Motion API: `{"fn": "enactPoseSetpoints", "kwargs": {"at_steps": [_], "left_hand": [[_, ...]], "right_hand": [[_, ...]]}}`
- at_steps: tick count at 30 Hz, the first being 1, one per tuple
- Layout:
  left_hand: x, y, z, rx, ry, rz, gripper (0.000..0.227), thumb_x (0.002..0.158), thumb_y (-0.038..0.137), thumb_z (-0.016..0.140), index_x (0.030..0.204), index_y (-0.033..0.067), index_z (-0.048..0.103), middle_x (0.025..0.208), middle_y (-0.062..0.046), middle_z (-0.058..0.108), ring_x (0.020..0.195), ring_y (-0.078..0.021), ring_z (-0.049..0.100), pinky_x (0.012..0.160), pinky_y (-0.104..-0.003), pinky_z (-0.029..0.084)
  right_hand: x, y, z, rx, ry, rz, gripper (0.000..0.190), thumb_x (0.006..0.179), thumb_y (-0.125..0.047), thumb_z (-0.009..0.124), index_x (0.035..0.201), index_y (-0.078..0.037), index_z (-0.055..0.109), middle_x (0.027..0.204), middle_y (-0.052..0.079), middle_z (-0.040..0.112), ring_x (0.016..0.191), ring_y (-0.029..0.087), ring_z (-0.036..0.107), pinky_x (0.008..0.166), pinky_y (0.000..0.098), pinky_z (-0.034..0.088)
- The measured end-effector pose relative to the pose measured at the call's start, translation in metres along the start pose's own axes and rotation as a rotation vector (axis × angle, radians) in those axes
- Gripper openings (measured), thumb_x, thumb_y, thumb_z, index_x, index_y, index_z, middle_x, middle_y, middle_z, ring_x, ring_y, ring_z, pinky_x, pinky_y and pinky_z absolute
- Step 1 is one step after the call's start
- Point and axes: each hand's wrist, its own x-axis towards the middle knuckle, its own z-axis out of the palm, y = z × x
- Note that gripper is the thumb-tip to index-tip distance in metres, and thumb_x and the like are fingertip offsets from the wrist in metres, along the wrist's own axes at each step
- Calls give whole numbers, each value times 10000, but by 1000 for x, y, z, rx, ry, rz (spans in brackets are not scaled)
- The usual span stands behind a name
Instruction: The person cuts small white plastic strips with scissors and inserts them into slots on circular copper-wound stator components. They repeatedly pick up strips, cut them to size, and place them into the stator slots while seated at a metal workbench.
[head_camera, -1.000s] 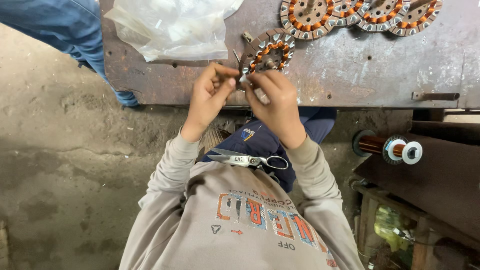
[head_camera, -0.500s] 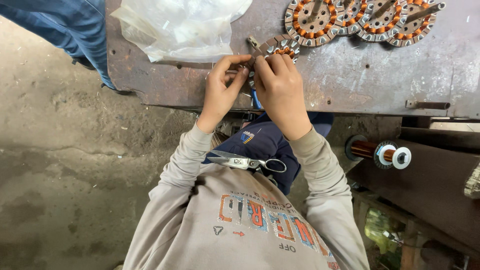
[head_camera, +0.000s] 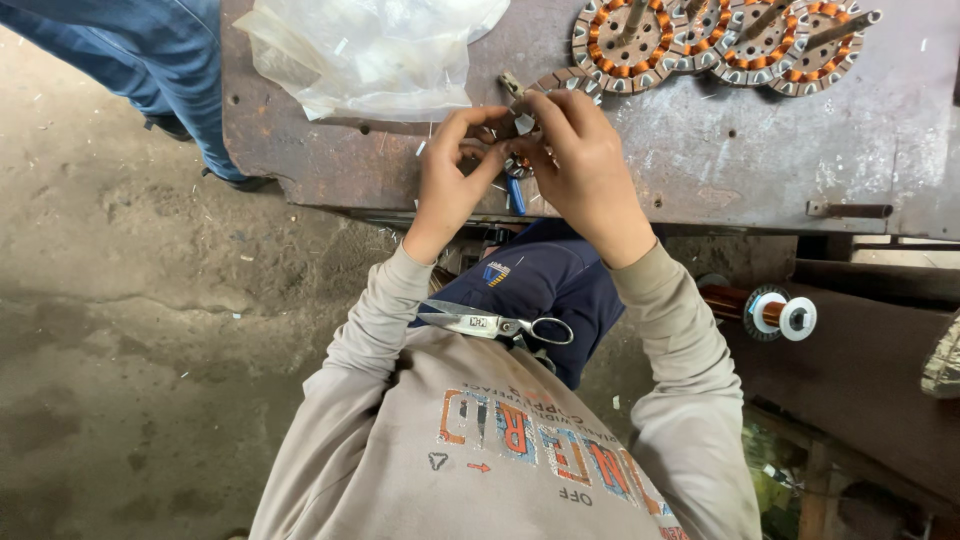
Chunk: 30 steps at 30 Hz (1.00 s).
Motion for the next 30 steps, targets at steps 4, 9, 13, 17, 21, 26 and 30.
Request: {"fn": "enactPoseSetpoints", "kwargs": {"at_steps": [4, 9, 13, 17, 21, 26, 30], "left_hand": [[3, 4, 9, 12, 82, -24, 407, 896, 61, 802, 1260, 14, 625, 1155, -47, 675, 900, -96, 691, 790, -246, 575], [3, 3, 18, 227, 187, 111, 293, 907, 112, 839, 1146, 6, 705, 1034, -73, 707, 836, -140, 691, 738, -277, 549], [2, -3, 22, 262, 238, 168, 217, 965, 108, 791, 1143, 14, 709, 1049, -87, 718, 870, -146, 702, 764, -292, 560], [4, -7, 22, 261, 250, 164, 203, 972, 109, 784, 1133, 16, 701, 1045, -92, 722, 895, -152, 702, 777, -292, 558], [-3, -3, 22, 177, 209, 90, 239, 976, 96, 772, 1186, 14, 694, 1062, -92, 711, 898, -157, 688, 797, -289, 560], [-13, 5, 25, 195, 151, 123, 259, 954, 70, 781, 1192, 30, 685, 1140, -95, 695, 950, -187, 704, 829, -309, 580], [-19, 13, 32, 345, 82, 268, 322, 874, 60, 815, 1171, 60, 691, 1132, -89, 669, 1007, -260, 665, 876, -370, 559]], "right_hand": [[13, 21, -17, -87, 38, -156, 486, 856, 5, 832, 1306, -73, 665, 1283, 117, 588, 1260, 358, 558, 1084, 429, 458], [23, 41, -18, 72, -98, -112, 443, 892, -61, 847, 1304, -58, 686, 1296, 128, 613, 1205, 315, 556, 1026, 418, 443], [22, 50, -3, 162, -67, -50, 373, 906, -52, 828, 1251, -62, 686, 1184, 99, 625, 1149, 301, 552, 1000, 387, 472], [23, 54, 2, 156, -54, -58, 348, 904, -45, 840, 1225, -59, 706, 1141, 89, 621, 1089, 303, 540, 960, 392, 471], [17, 51, -2, 179, -56, -91, 366, 931, -45, 832, 1268, -46, 688, 1182, 102, 606, 1134, 301, 537, 974, 398, 473], [-12, 43, -2, 129, 25, -53, 386, 926, -23, 824, 1286, -52, 689, 1187, 127, 596, 1155, 323, 523, 973, 424, 472], [-55, 38, 9, 32, 172, 12, 432, 905, -37, 830, 1303, -66, 662, 1220, 127, 563, 1207, 347, 519, 1131, 529, 432]]}}
